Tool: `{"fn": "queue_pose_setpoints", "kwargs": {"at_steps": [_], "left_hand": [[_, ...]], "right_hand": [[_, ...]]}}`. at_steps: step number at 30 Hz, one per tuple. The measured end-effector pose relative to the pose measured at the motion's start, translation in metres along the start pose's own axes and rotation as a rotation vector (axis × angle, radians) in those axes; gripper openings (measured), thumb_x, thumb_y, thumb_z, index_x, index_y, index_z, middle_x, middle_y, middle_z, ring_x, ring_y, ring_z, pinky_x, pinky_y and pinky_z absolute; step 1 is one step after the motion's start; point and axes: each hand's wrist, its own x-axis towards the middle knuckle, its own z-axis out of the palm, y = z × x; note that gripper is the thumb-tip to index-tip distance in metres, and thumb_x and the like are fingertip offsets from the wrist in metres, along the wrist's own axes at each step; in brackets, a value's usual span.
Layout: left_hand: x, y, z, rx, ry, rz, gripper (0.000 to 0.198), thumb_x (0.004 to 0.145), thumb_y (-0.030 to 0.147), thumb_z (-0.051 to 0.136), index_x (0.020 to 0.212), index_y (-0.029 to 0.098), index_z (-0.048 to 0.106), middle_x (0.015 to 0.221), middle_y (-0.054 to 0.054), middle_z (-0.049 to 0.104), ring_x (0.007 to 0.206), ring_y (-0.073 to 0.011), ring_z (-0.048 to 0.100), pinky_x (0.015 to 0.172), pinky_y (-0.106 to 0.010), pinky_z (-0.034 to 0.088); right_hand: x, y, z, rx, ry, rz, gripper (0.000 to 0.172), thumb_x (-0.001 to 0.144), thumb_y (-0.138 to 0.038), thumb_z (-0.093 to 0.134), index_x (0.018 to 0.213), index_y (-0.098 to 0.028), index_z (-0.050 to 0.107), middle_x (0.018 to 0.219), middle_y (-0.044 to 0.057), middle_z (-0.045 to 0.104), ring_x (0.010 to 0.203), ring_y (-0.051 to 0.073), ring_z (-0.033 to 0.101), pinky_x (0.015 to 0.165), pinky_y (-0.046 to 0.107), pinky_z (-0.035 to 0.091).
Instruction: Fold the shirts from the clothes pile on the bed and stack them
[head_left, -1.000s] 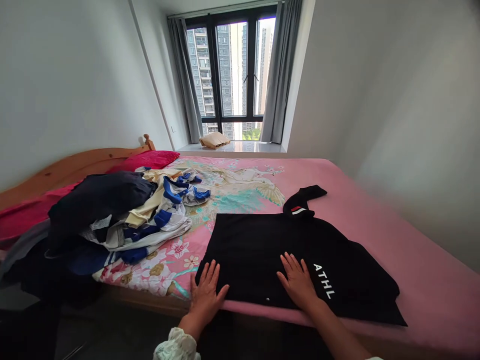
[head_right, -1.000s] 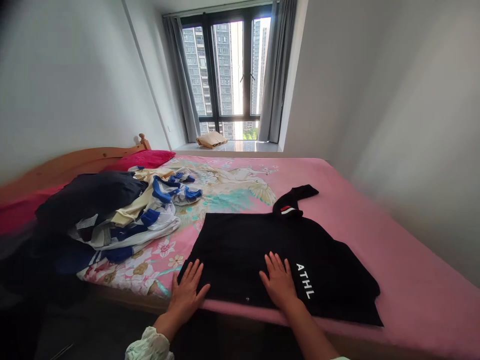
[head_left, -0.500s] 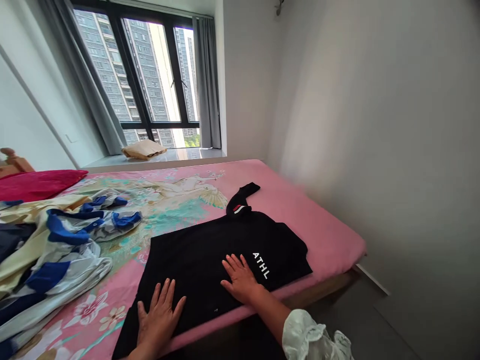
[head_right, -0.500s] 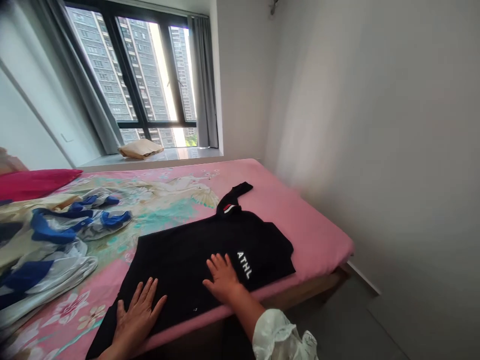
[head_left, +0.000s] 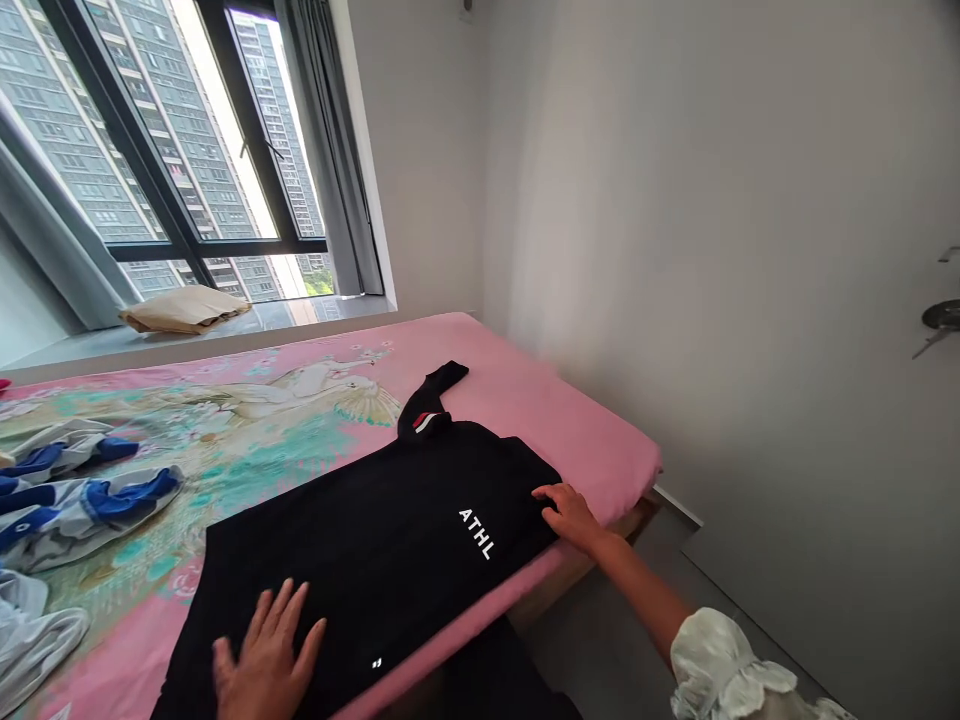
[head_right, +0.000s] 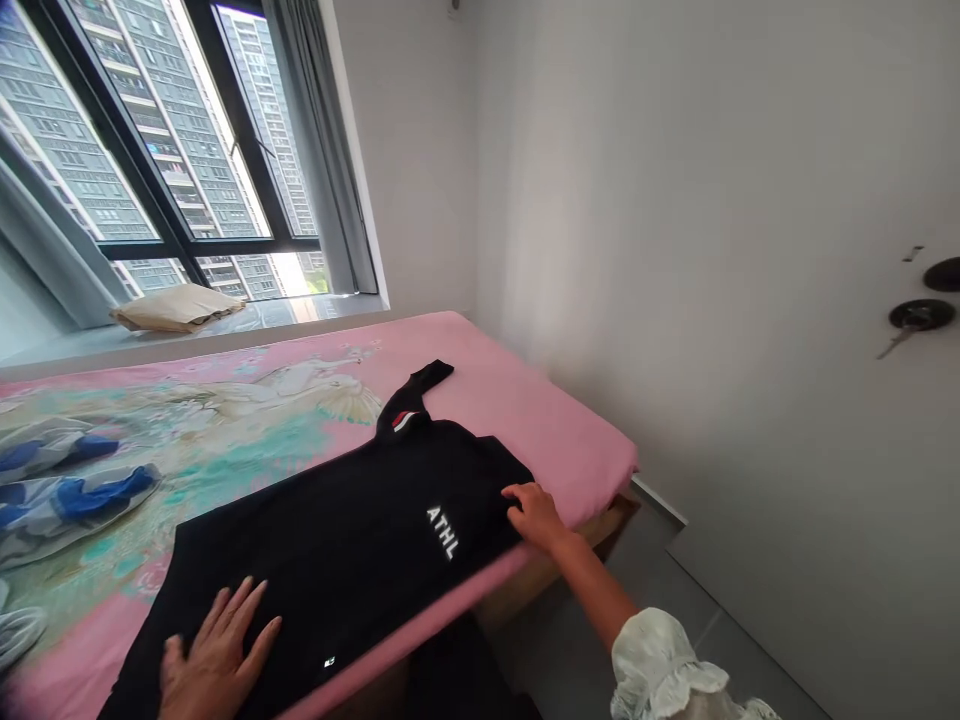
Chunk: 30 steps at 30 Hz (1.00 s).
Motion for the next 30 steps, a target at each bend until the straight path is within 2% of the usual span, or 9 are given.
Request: {"fn": "queue_pose_setpoints", "kwargs": {"at_steps": [3, 6, 8, 10, 14, 19, 25, 28, 30], "left_hand": [[0.02, 0.059, -0.009, -0.033, 0.046, 0.272, 0.05, 0.088, 0.038, 0.024, 0.133, 0.029, 0.045, 0.147, 0.005, 0.037, 0.14, -0.0146, 0.023, 0.115, -0.042, 0.018], [0.042, 0.124, -0.011, -0.114, 0.012, 0.523, 0.046, 0.091, 0.028, 0.025, 0.132, 0.029, 0.046, 0.145, 0.003, 0.04, 0.137, -0.0139, 0.029, 0.113, -0.04, 0.024], [0.053, 0.157, -0.004, -0.11, -0.05, 0.536, 0.046, 0.092, 0.028, 0.027, 0.135, 0.03, 0.042, 0.147, 0.002, 0.038, 0.138, -0.016, 0.029, 0.114, -0.045, 0.019], [0.058, 0.175, 0.009, -0.069, -0.11, 0.441, 0.048, 0.092, 0.032, 0.028, 0.138, 0.028, 0.039, 0.148, -0.002, 0.035, 0.138, -0.0202, 0.028, 0.113, -0.053, 0.014], [0.057, 0.179, 0.036, 0.003, -0.079, 0.306, 0.053, 0.091, 0.036, 0.025, 0.142, 0.021, 0.031, 0.15, -0.004, 0.028, 0.139, -0.0222, 0.025, 0.113, -0.056, 0.008], [0.053, 0.175, 0.042, 0.012, -0.06, 0.31, 0.054, 0.091, 0.038, 0.022, 0.143, 0.023, 0.028, 0.151, -0.001, 0.026, 0.14, -0.0202, 0.022, 0.114, -0.053, 0.006], [0.052, 0.177, 0.043, -0.002, -0.052, 0.288, 0.055, 0.091, 0.04, 0.023, 0.143, 0.021, 0.028, 0.151, -0.002, 0.025, 0.14, -0.0221, 0.022, 0.114, -0.055, 0.006], [0.052, 0.178, 0.046, -0.004, -0.029, 0.285, 0.056, 0.091, 0.04, 0.024, 0.143, 0.021, 0.029, 0.151, -0.003, 0.025, 0.14, -0.0225, 0.022, 0.114, -0.056, 0.005], [0.053, 0.179, 0.046, 0.0, -0.038, 0.286, 0.056, 0.091, 0.04, 0.024, 0.143, 0.02, 0.029, 0.151, -0.003, 0.026, 0.14, -0.0229, 0.022, 0.113, -0.056, 0.005]], "right_hand": [[-0.006, 0.0, -0.002, -0.031, 0.004, -0.01, 0.038, 0.073, -0.019, 0.047, 0.108, -0.024, 0.063, 0.107, 0.003, 0.064, 0.105, 0.021, 0.051, 0.09, 0.034, 0.036], [-0.004, -0.009, 0.006, -0.075, 0.02, -0.027, 0.03, 0.075, -0.028, 0.053, 0.102, -0.023, 0.064, 0.104, 0.004, 0.064, 0.102, 0.023, 0.049, 0.089, 0.037, 0.033], [-0.002, -0.012, 0.012, -0.107, 0.035, -0.016, 0.02, 0.077, -0.03, 0.053, 0.092, -0.021, 0.065, 0.095, 0.005, 0.064, 0.097, 0.023, 0.05, 0.087, 0.037, 0.032], [-0.002, -0.012, 0.015, -0.135, 0.053, 0.016, 0.014, 0.079, -0.027, 0.051, 0.082, -0.019, 0.063, 0.087, 0.006, 0.064, 0.091, 0.023, 0.05, 0.083, 0.037, 0.031], [-0.008, -0.016, 0.015, -0.147, 0.103, 0.05, 0.016, 0.075, -0.017, 0.049, 0.086, -0.019, 0.06, 0.092, 0.008, 0.062, 0.094, 0.023, 0.049, 0.084, 0.036, 0.03], [-0.003, -0.033, 0.015, 0.007, 0.137, -0.21, 0.049, 0.063, -0.01, 0.048, 0.11, -0.022, 0.056, 0.109, 0.004, 0.06, 0.108, 0.023, 0.044, 0.098, 0.036, 0.024], [-0.005, -0.018, 0.022, 0.001, 0.15, -0.156, 0.018, 0.067, -0.01, 0.046, 0.076, -0.02, 0.059, 0.078, 0.003, 0.059, 0.086, 0.019, 0.048, 0.092, 0.034, 0.03], [-0.016, -0.016, 0.019, -0.031, 0.212, -0.071, 0.021, 0.069, -0.009, 0.043, 0.078, -0.02, 0.059, 0.084, 0.004, 0.06, 0.09, 0.02, 0.05, 0.096, 0.038, 0.03], [-0.022, -0.032, 0.016, -0.018, 0.273, -0.069, 0.03, 0.073, -0.007, 0.039, 0.09, -0.02, 0.061, 0.099, 0.005, 0.062, 0.104, 0.021, 0.049, 0.105, 0.041, 0.023]]}}
